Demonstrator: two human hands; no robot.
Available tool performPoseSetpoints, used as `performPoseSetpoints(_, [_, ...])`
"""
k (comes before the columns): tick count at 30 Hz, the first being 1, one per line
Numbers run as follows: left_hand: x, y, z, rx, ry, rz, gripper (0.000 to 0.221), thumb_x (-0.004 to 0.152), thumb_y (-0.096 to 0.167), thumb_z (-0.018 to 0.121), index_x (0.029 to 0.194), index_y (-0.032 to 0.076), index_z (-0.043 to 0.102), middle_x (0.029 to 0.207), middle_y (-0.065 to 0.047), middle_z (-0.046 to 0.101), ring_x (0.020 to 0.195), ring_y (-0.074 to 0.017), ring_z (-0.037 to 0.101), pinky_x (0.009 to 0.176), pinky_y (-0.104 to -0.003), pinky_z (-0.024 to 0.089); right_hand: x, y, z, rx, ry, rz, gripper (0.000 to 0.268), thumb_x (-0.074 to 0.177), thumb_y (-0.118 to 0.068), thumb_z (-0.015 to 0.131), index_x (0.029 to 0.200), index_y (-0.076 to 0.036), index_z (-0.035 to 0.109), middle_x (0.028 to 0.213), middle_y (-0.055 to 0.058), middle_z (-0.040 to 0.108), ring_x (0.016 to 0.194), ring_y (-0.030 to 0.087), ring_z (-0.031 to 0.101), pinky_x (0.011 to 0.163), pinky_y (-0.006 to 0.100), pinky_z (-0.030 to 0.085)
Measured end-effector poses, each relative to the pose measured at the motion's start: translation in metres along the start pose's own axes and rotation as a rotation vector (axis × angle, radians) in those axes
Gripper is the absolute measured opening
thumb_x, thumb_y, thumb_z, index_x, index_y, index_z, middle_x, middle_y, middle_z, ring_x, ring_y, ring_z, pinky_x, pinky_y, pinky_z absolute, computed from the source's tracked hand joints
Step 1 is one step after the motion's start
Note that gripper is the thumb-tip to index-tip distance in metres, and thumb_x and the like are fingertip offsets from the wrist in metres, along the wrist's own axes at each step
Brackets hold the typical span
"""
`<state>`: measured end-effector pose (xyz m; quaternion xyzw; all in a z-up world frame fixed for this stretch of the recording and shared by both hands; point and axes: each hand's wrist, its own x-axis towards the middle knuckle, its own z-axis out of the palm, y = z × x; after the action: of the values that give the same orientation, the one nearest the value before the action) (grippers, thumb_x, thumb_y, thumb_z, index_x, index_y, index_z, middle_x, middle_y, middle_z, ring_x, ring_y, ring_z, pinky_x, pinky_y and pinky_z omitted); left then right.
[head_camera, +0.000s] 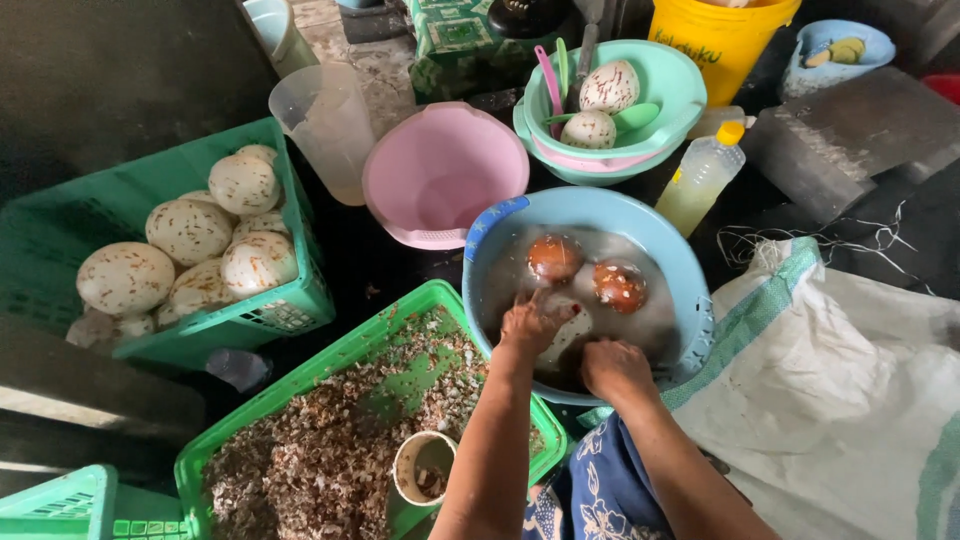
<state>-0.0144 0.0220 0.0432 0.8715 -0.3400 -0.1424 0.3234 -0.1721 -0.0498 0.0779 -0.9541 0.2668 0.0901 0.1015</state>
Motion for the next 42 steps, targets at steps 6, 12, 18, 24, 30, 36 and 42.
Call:
performPoseSetpoints(6, [0.001,0.021,-0.032,0.082,-0.069,-0.106,0.050,0.072,0.073,0.059,0.095,0.029,0.067,0.107,0.000,0.066,0.100,-0.0291,0.072,0.090,-0.041,0.057,-0.001,-0.002,-0.005,-0.024,-0.043,0.061,0.035,0.090,-0.018,0.047,0.085,-0.010,0.080,0.082,0.012,0.077,0.093,0.034,0.076,0.081,0.045,0.058])
performPoseSetpoints(12, [0.000,0.004,-0.010,0.121,0.065,0.003,0.063,0.079,0.078,0.055,0.107,0.023,0.071,0.104,-0.014,0.072,0.111,-0.0303,0.068,0.103,-0.038,0.046,-0.009,-0.010,-0.025,0.086,-0.005,0.038,0.030,0.087,-0.016,0.053,0.083,-0.004,0.080,0.078,0.017,0.076,0.090,0.040,0.074,0.083,0.049,0.058])
performPoseSetpoints(18, [-0.010,0.025,-0.038,0.110,-0.043,-0.079,0.048,0.074,0.071,0.059,0.101,0.033,0.068,0.112,-0.003,0.070,0.116,-0.0248,0.065,0.102,-0.033,0.048,-0.006,-0.004,-0.016,0.096,-0.039,0.031,0.031,0.086,-0.017,0.051,0.083,-0.004,0.079,0.081,0.018,0.076,0.093,0.040,0.074,0.081,0.049,0.057])
performPoseSetpoints(24, [0.013,-0.011,0.016,0.729,-0.171,0.413,0.041,0.067,0.058,0.070,0.107,0.053,0.064,0.133,0.010,0.058,0.127,-0.0290,0.046,0.104,-0.037,0.038,-0.002,0.000,-0.004,0.096,-0.012,0.058,0.036,0.088,-0.017,0.046,0.082,-0.005,0.079,0.081,0.017,0.077,0.093,0.039,0.074,0.083,0.048,0.058])
performPoseSetpoints(30, [-0.020,0.009,-0.005,0.377,-0.381,0.084,0.105,0.043,0.057,0.085,0.140,0.053,0.046,0.160,-0.001,0.034,0.141,-0.0356,0.040,0.109,-0.042,0.044,-0.003,0.001,-0.008,0.160,0.009,0.042,0.036,0.088,-0.014,0.045,0.081,-0.003,0.078,0.082,0.021,0.075,0.093,0.043,0.073,0.084,0.052,0.057])
performPoseSetpoints(36, [-0.027,-0.006,0.033,0.837,0.736,0.415,0.071,0.075,0.007,0.063,0.122,0.060,0.055,0.080,-0.005,0.062,0.055,-0.0232,0.056,0.043,-0.035,0.040,-0.020,-0.012,-0.033,0.072,0.011,0.021,0.033,0.089,-0.018,0.048,0.082,-0.005,0.078,0.079,0.018,0.076,0.091,0.039,0.074,0.082,0.048,0.057])
performPoseSetpoints(42, [-0.054,0.031,-0.038,0.406,-0.043,-0.013,0.105,0.043,0.046,0.090,0.137,0.042,0.043,0.128,-0.011,0.045,0.107,-0.0426,0.061,0.081,-0.050,0.059,-0.040,-0.039,-0.070,0.201,-0.072,0.174,0.048,0.098,-0.030,0.039,0.119,-0.003,0.071,0.111,0.025,0.076,0.111,0.044,0.069,0.099,0.055,0.052])
